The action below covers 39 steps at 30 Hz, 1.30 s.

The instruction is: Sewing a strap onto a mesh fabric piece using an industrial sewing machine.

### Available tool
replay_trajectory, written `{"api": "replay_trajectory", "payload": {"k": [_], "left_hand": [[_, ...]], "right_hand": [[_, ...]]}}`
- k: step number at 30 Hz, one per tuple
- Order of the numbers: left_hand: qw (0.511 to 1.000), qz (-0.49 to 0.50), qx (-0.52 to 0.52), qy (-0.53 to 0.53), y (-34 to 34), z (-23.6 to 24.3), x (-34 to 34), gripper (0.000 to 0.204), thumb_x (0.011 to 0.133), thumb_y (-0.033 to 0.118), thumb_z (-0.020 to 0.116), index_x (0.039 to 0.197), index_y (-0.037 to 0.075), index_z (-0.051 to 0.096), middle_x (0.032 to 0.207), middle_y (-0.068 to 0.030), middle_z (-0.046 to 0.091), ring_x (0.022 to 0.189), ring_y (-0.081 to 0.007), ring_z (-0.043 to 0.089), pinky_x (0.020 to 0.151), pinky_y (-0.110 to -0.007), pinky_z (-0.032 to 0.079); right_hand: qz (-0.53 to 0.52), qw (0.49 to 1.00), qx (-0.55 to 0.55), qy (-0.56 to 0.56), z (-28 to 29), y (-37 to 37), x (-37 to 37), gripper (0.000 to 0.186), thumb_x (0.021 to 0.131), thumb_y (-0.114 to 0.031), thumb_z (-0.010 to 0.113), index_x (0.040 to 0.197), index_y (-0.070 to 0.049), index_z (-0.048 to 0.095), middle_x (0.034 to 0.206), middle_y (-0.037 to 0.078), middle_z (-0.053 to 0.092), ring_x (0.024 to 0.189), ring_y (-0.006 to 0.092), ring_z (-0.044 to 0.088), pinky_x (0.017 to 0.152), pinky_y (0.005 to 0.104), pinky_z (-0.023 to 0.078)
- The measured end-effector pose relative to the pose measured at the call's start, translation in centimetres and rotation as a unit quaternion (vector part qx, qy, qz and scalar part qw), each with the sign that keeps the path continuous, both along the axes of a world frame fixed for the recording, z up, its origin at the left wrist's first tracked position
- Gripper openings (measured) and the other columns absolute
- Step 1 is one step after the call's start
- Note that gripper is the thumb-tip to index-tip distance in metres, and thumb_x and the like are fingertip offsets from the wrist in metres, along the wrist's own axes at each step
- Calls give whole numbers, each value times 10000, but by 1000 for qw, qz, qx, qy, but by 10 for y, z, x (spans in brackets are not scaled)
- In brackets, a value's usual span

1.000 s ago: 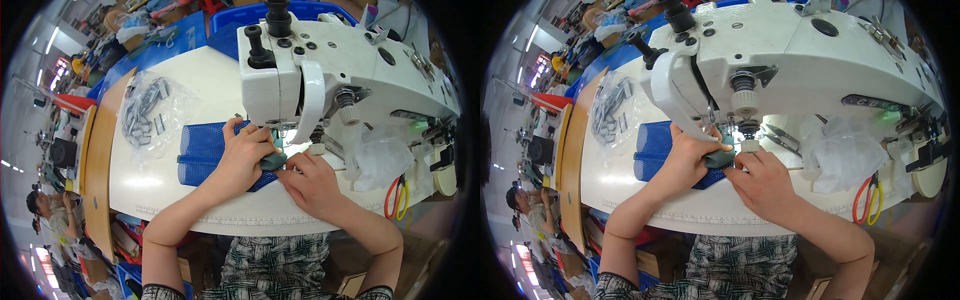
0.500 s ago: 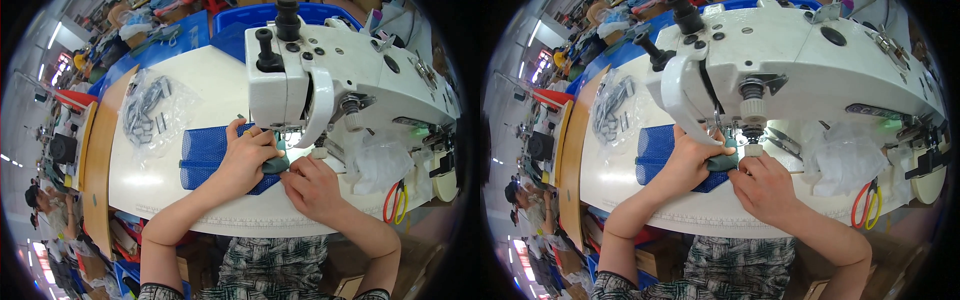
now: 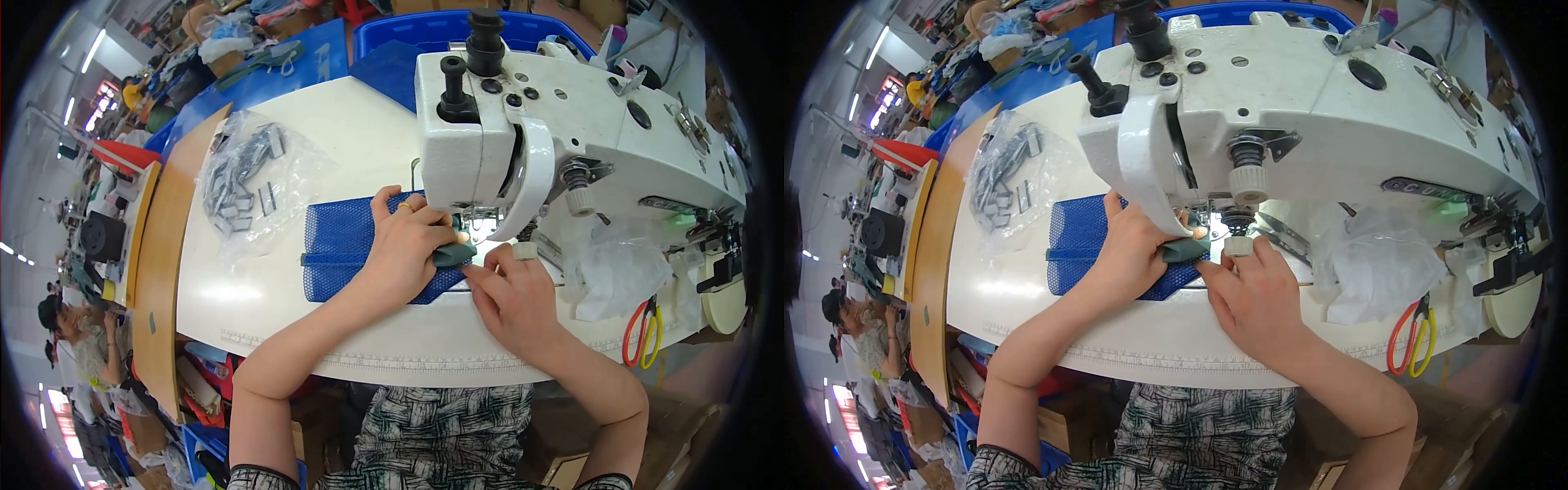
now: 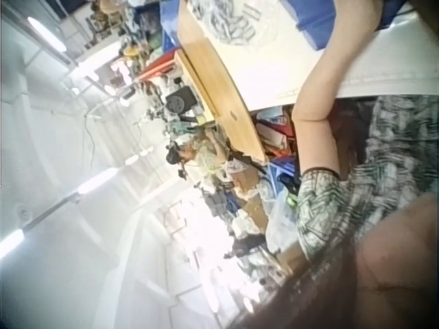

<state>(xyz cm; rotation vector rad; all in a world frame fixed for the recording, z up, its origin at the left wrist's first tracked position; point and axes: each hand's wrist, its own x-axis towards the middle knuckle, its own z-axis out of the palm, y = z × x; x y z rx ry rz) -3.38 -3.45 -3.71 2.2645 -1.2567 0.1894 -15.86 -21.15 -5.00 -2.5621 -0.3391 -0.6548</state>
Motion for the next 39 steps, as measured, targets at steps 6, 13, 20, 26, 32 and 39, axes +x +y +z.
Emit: {"api": "replay_trajectory", "payload": {"k": [6, 13, 20, 26, 32, 39], "left_hand": [[1000, 12, -9, -7, -6, -8, 2, 161, 771, 25, 741, 872, 126, 815, 974, -6, 680, 1026, -222, 610, 1127, -582, 249], [999, 20, -25, -28, -9, -8, 12, 205, 734, 12, 725, 866, 139, 818, 1018, 6, 695, 1048, -227, 606, 1145, -619, 239], [995, 59, 10, -76, -23, -31, 15, 106, 668, 199, 718, 763, 165, 748, 950, -6, 691, 1125, -270, 610, 1055, -684, 295], [996, 39, -59, -60, -42, -65, 49, 494, 543, 430, 777, 863, 56, 728, 914, -95, 720, 1000, -346, 644, 1069, -630, 219], [987, 12, -157, -36, -29, -49, 47, 627, 621, 595, 830, 977, 91, 718, 838, -46, 728, 840, -342, 677, 1007, -547, 337], [970, -147, -165, -102, -27, -24, 18, 413, 844, 622, 736, 911, 215, 734, 868, -31, 714, 891, -300, 678, 873, -586, 359]], "right_hand": [[-21, 999, -14, 20, -2, -4, -4, 267, 827, -112, 753, 1094, -98, 754, 910, 88, 623, 887, 311, 586, 738, 417, 509], [-14, 999, -10, 27, 2, -9, 1, 290, 857, -124, 734, 1144, -90, 747, 909, 106, 629, 888, 335, 589, 798, 463, 516], [12, 999, -31, 19, -14, -14, -3, 349, 904, -85, 680, 1250, -58, 718, 1003, 203, 561, 953, 392, 537, 844, 482, 448], [15, 996, -82, 35, 24, 12, -9, 293, 1004, -235, 653, 1038, 37, 755, 950, 270, 623, 884, 452, 584, 807, 533, 488], [48, 996, -71, -5, 18, 10, -2, 264, 1002, -219, 674, 1062, 25, 756, 920, 261, 627, 829, 402, 612, 735, 476, 523], [105, 988, 61, -90, -32, -32, 17, 172, 955, -91, 741, 1025, 63, 709, 1065, 219, 645, 793, 275, 615, 638, 376, 519]]}}
